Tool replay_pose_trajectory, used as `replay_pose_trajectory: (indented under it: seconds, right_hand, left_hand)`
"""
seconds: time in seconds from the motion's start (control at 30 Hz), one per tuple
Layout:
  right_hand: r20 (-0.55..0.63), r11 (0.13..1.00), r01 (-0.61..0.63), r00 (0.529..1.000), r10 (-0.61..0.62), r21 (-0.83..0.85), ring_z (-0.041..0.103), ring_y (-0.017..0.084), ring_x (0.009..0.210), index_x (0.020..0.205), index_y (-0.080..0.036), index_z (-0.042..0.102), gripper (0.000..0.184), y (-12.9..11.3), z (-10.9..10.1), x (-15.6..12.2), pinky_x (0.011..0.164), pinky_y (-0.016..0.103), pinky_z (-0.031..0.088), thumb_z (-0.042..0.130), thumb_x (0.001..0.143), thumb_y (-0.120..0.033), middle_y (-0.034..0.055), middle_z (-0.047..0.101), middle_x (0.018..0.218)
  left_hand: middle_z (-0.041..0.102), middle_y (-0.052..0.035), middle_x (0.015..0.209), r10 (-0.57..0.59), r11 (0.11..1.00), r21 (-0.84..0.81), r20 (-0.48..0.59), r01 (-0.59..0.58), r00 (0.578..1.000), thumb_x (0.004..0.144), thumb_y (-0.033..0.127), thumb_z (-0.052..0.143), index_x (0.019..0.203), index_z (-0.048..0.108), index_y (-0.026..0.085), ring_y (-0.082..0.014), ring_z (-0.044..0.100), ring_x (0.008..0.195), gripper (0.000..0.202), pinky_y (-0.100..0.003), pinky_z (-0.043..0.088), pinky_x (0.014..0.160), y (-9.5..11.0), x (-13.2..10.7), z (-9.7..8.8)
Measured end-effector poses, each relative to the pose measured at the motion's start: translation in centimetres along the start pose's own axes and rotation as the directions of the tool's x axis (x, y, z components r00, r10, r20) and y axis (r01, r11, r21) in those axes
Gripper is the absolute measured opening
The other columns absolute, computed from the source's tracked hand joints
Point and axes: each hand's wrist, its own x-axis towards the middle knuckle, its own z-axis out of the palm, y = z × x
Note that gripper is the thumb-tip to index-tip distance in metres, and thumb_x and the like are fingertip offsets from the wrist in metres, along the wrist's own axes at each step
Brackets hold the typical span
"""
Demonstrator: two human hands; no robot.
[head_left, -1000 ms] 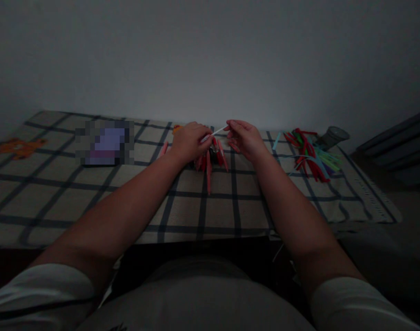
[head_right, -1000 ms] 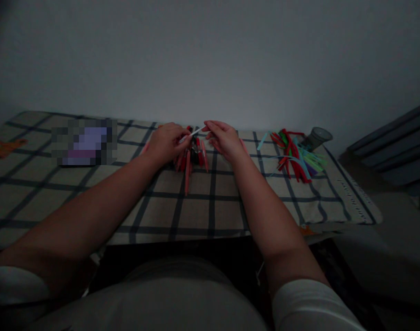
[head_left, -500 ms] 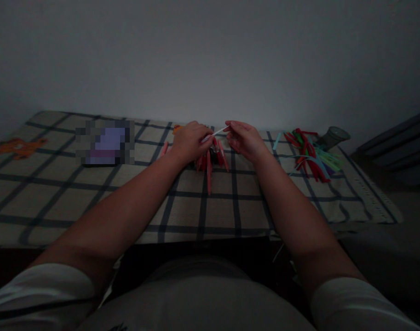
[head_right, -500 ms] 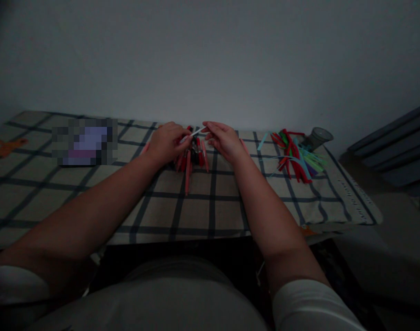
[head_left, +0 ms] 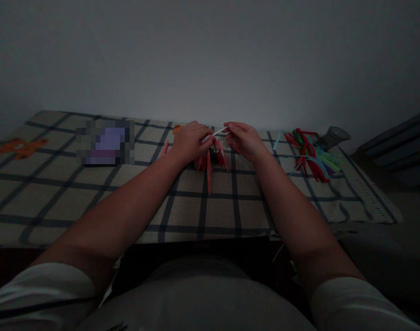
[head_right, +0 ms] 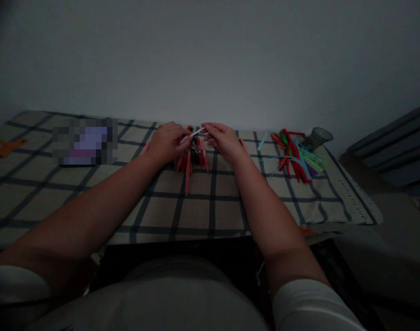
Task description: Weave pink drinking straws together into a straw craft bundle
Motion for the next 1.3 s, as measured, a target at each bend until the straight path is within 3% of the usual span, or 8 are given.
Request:
replay_pose_trajectory:
  seconds: [0.23, 0.4, 0.57, 0.93, 1.03, 1.13, 1.2, 1.3]
  right_hand:
    - [0.051, 1.0, -0.014, 0.999, 0.015, -0.018, 0.073, 0.011, 0.079, 0.099, -0.022, 0.087, 0.041, 0.3, 0.4, 0.3, 0.069, 0.02, 0.059, 0.112, 0.081, -0.05, 0.001, 0.087, 0.098]
    - [0.061, 0.996, 0.01, 0.998, -0.005, -0.084, 0.073, 0.012, 0.081, 0.102, -0.022, 0.089, 0.046, 0.6, 0.0, 0.5, 0.067, 0.021, 0.058, 0.11, 0.081, -0.057, 0.0026, 0.087, 0.1]
    - [0.058, 0.998, 0.02, 0.998, -0.017, -0.057, 0.07, 0.011, 0.077, 0.102, -0.022, 0.089, 0.045, 0.7, -0.2, 0.6, 0.065, 0.02, 0.056, 0.112, 0.076, -0.052, 0.0014, 0.086, 0.099]
    - [0.066, 0.964, 0.061, 0.997, -0.046, -0.259, 0.062, 0.011, 0.069, 0.11, -0.019, 0.093, 0.028, 0.1, -0.7, 0.3, 0.057, 0.021, 0.046, 0.097, 0.088, -0.036, 0.0024, 0.084, 0.091]
    - [0.012, 0.858, 0.1, 0.994, -0.109, -0.505, 0.061, 0.014, 0.066, 0.119, -0.017, 0.096, 0.026, 0.5, -1.9, 0.8, 0.062, 0.026, 0.049, 0.083, 0.098, -0.022, 0.0038, 0.085, 0.086]
    - [0.073, 0.555, 0.178, 0.976, -0.207, -0.812, 0.081, 0.024, 0.095, 0.117, -0.015, 0.098, 0.029, 0.6, -3.2, 1.0, 0.091, 0.035, 0.062, 0.074, 0.101, -0.013, 0.013, 0.094, 0.108]
    - [0.118, 0.367, 0.177, 0.977, -0.177, -0.913, 0.085, 0.031, 0.113, 0.122, -0.015, 0.099, 0.031, 0.6, -3.9, 1.0, 0.103, 0.041, 0.061, 0.072, 0.105, -0.017, 0.0179, 0.094, 0.125]
    - [0.101, 0.234, 0.116, 0.992, -0.077, -0.965, 0.087, 0.035, 0.119, 0.127, -0.014, 0.098, 0.034, 0.5, -4.4, 0.8, 0.097, 0.041, 0.06, 0.071, 0.112, -0.028, 0.0203, 0.094, 0.131]
  left_hand:
    - [0.089, -0.0162, 0.118, -0.003, 1.0, 0.009, 0.032, 0.003, 0.999, 0.112, 0.037, 0.061, 0.125, 0.092, 0.022, -0.0349, 0.076, 0.117, 0.037, -0.049, 0.057, 0.103, -0.1, 0.2, 0.1]
    - [0.091, -0.0164, 0.122, 0.022, 1.0, 0.006, 0.031, -0.022, 0.999, 0.114, 0.038, 0.059, 0.127, 0.091, 0.021, -0.0348, 0.078, 0.119, 0.038, -0.048, 0.058, 0.104, -0.3, 0.2, 0.3]
    - [0.091, -0.0157, 0.125, 0.019, 1.0, 0.001, 0.02, -0.019, 1.0, 0.117, 0.041, 0.059, 0.134, 0.091, 0.023, -0.034, 0.079, 0.122, 0.04, -0.048, 0.059, 0.105, -0.4, 0.1, 0.4]
    - [0.09, -0.0177, 0.129, 0.006, 0.999, -0.041, -0.012, -0.006, 1.0, 0.122, 0.046, 0.053, 0.147, 0.089, 0.022, -0.0345, 0.075, 0.122, 0.05, -0.051, 0.057, 0.11, -0.8, 0.1, 0.5]
    - [0.09, -0.0188, 0.132, -0.012, 0.999, -0.041, -0.021, 0.011, 1.0, 0.123, 0.047, 0.052, 0.148, 0.088, 0.021, -0.0351, 0.075, 0.124, 0.052, -0.051, 0.057, 0.111, -0.6, 0.1, 0.5]
    - [0.09, -0.0185, 0.133, -0.008, 0.999, -0.033, -0.028, 0.007, 1.0, 0.124, 0.046, 0.05, 0.15, 0.088, 0.021, -0.0348, 0.075, 0.127, 0.052, -0.051, 0.057, 0.112, -0.4, 0.1, 0.4]
    - [0.09, -0.0183, 0.133, -0.01, 1.0, -0.027, -0.029, 0.009, 1.0, 0.124, 0.045, 0.05, 0.15, 0.088, 0.021, -0.0345, 0.076, 0.127, 0.052, -0.05, 0.057, 0.112, -0.4, 0.1, 0.3]
    - [0.09, -0.0184, 0.131, -0.014, 1.0, -0.02, -0.013, 0.014, 1.0, 0.124, 0.045, 0.05, 0.15, 0.087, 0.021, -0.0345, 0.076, 0.126, 0.051, -0.05, 0.057, 0.111, -0.4, 0.1, 0.3]
